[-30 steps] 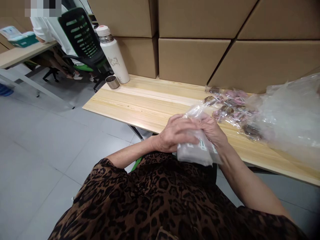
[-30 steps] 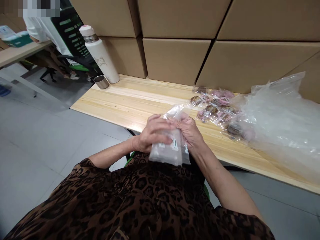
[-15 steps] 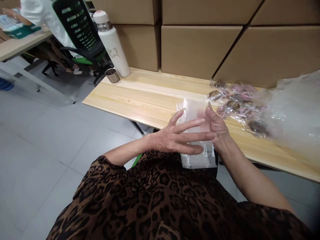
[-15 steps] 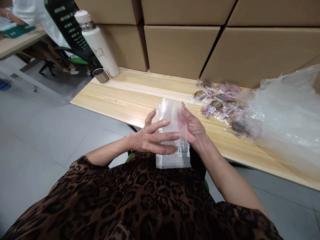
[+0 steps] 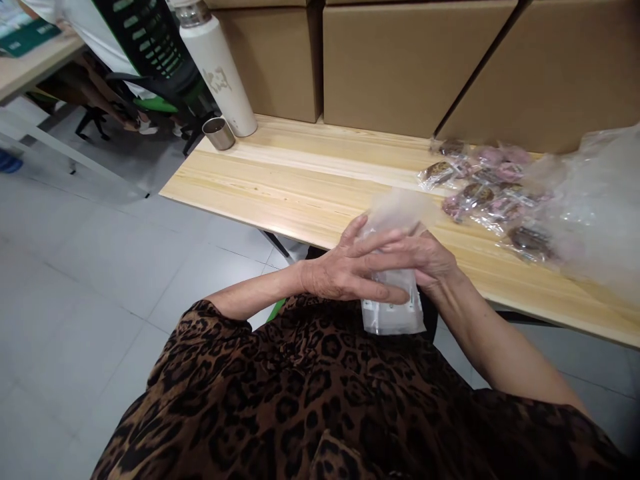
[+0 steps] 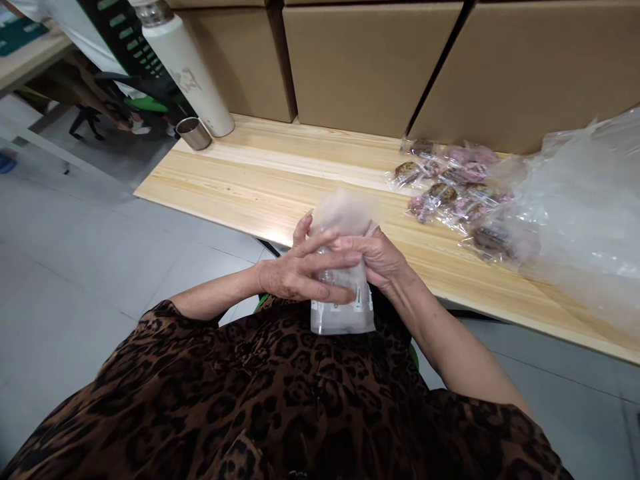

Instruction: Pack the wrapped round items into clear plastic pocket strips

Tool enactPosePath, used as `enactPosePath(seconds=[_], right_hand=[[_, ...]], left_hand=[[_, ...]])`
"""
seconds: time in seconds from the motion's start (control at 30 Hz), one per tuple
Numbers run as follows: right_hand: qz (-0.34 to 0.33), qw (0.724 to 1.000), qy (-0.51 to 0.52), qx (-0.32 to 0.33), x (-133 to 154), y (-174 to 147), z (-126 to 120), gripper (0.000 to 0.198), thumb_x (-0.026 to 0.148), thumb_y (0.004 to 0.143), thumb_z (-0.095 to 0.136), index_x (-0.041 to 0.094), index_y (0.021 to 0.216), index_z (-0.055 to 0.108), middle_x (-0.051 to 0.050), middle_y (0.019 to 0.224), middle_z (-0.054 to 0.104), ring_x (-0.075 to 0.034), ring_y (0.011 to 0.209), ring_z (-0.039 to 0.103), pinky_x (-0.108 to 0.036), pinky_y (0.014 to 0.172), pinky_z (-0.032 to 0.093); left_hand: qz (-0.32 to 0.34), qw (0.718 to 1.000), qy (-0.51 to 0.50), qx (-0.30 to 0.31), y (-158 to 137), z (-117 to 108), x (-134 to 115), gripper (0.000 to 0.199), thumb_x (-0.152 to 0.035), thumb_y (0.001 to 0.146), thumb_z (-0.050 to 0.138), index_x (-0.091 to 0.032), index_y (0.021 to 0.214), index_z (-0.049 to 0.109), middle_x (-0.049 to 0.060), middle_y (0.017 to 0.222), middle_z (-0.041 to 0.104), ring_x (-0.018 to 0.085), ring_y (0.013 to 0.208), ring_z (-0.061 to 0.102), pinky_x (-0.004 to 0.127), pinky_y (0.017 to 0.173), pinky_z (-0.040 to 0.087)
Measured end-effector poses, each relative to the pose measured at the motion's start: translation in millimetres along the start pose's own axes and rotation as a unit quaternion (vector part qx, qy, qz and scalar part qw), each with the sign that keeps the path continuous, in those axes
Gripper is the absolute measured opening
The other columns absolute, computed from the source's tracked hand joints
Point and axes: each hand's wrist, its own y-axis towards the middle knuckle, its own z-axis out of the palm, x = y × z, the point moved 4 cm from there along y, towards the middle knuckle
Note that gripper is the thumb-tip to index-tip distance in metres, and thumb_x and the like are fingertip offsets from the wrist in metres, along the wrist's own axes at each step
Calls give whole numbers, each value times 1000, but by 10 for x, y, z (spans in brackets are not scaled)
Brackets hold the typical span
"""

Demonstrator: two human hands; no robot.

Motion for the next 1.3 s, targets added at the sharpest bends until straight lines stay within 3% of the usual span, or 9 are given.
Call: enactPosePath(seconds=[0.2,0.33,0.43,0.5,0.73,0.87,1.07,1.2,1.3], right_hand=[[-196,956,-192,-105,175,15,-346,98,81,79,79,30,157,49,-14,173,47,-36,161,44,-60,130,42],[-368,785,-474,-154,339,-93,-381,105,89,84,69,36,168,34,-13,178,35,-40,168,29,-69,128,38],[-415,672,-595,-149,406,-111,-276,88,63,96,72,34,169,33,-15,173,42,-39,163,38,-68,128,39],[-431,643,-624,-105,402,-83,-231,80,51,100,69,30,169,34,-16,168,49,-36,157,47,-65,127,42],[-301,709,-636,39,156,-37,-333,31,33,102,59,27,130,69,-11,134,76,-33,131,70,-55,113,56],[-243,745,-621,9,164,-19,-243,24,44,101,63,25,114,72,-11,113,79,-32,109,74,-51,98,59],[-141,854,-492,-94,168,301,-275,63,67,87,80,26,131,59,-7,104,74,-28,88,71,-47,84,60],[-179,829,-507,-154,176,445,-400,100,70,78,85,25,156,41,-12,121,67,-30,97,69,-53,88,61],[-258,770,-562,-161,199,434,-405,95,73,80,81,25,155,48,-17,142,60,-37,124,63,-60,107,56]], left_hand=[[-239,918,-166,-269,-35,-203,280,50,-76,95,66,-39,127,76,3,157,62,32,155,53,63,133,41],[-329,846,-216,-360,48,-271,536,56,-76,103,53,-35,138,67,5,132,75,26,128,73,55,116,57],[-299,875,-148,-351,136,-346,590,54,-77,96,65,-32,124,73,5,122,78,26,121,74,54,114,58],[-257,914,-134,-285,144,-325,560,44,-70,97,70,-31,117,75,6,120,78,24,119,73,51,111,60],[-226,967,-99,-70,-224,-137,270,26,-41,105,65,-30,128,66,5,122,80,21,120,74,52,121,52],[-339,929,-135,-51,-265,-258,303,41,-56,104,64,-29,135,65,7,126,77,24,115,76,45,102,63],[-478,878,11,-34,-57,-485,642,51,-65,106,51,-23,119,77,12,114,73,31,113,70,52,104,59],[-533,841,60,65,10,-403,954,70,-80,102,45,-18,105,77,15,112,71,35,115,67,54,106,55],[-542,833,77,74,-15,-304,1189,80,-90,95,47,-16,110,75,16,116,71,38,120,65,56,107,53]])
